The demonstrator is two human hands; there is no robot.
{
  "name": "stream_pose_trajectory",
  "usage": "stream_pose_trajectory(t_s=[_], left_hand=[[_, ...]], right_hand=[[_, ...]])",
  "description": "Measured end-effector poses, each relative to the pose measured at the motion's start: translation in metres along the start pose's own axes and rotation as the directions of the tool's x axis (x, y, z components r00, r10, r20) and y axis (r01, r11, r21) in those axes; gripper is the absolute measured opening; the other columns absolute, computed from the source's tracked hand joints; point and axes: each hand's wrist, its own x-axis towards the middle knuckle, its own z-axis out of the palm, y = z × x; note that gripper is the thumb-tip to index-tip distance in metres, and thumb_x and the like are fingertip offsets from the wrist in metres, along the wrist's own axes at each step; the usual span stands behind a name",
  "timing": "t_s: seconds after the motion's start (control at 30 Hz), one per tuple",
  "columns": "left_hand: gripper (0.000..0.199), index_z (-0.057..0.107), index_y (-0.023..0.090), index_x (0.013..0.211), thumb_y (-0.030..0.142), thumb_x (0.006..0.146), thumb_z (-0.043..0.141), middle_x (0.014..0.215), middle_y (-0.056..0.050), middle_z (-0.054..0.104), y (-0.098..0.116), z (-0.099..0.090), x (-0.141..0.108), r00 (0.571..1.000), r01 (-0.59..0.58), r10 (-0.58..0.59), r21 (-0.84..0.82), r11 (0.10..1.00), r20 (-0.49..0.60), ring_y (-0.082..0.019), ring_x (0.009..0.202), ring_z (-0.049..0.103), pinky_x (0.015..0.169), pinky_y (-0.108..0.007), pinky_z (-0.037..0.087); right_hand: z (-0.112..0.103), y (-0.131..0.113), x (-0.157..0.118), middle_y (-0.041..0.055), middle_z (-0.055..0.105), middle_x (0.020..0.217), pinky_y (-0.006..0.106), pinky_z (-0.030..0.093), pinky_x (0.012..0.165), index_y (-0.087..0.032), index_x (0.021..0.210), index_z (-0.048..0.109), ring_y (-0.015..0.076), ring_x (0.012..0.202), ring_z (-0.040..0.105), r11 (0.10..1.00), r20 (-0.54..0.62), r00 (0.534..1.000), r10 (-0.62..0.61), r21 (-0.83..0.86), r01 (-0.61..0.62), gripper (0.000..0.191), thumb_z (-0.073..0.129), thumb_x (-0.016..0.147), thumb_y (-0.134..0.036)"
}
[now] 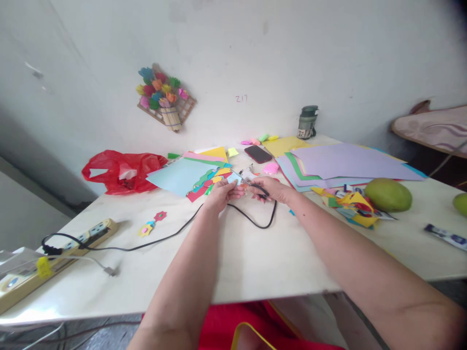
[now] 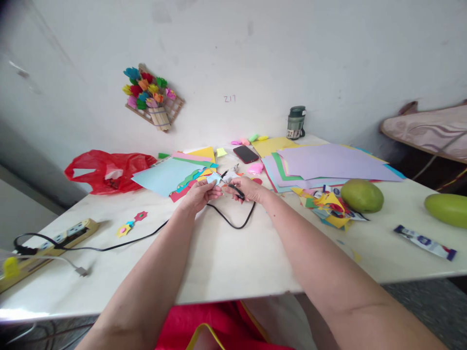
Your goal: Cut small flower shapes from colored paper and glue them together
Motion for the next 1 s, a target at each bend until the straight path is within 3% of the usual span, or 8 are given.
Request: stream_pose_trajectory(t_s=[0.4,0.63,0.8,1.0], left_hand=[[0.016,0.057,0.011,0.076,0.023,0.081,0.065,0.066,-0.008,0.069,-0.001,0.000,0.000,1.000,0.020,-0.020,-0.014,1.000,0.003,-0.015,0.056,0.067,0.052,-0.021,0.053],[0.046,0.061,0.012,0.086,0.055,0.086,0.046,0.069,-0.012,0.069,0.004,0.000,0.004,0.995,0.054,-0.060,-0.076,0.996,-0.086,-0.023,0.067,0.070,0.057,-0.029,0.056],[0.024,0.061,0.012,0.082,0.034,0.076,0.068,0.068,-0.008,0.069,0.003,-0.002,0.002,0.997,-0.024,0.024,-0.001,1.000,-0.068,-0.018,0.063,0.070,0.056,-0.023,0.055],[0.026,0.060,0.011,0.081,0.028,0.068,0.076,0.065,-0.005,0.069,-0.002,-0.005,0.004,0.997,-0.082,0.082,0.016,0.997,0.010,-0.016,0.061,0.069,0.056,-0.020,0.054]], right_hand=[[0.003,-0.009,-0.004,-0.0029,0.052,0.045,0.015,0.030,0.030,-0.016,0.062,0.046,0.0057,0.034,0.044,0.997,-0.013,1.000,0.022,0.079,-0.021,0.019,0.059,0.076,-0.019],[0.002,-0.012,-0.007,-0.0037,0.051,0.044,0.016,0.027,0.031,-0.016,0.061,0.046,0.0051,0.033,0.042,0.998,0.005,0.999,0.042,0.053,-0.042,0.020,0.058,0.077,-0.019],[0.001,-0.008,-0.005,-0.0033,0.051,0.045,0.015,0.023,0.030,-0.015,0.064,0.049,0.0048,0.034,0.043,0.999,0.025,0.999,0.031,0.038,-0.032,0.017,0.059,0.078,-0.020],[-0.001,0.002,0.001,-0.0033,0.052,0.047,0.015,0.023,0.030,-0.016,0.069,0.050,0.0049,0.034,0.044,1.000,0.052,0.998,0.020,0.009,-0.021,0.017,0.058,0.082,-0.024]])
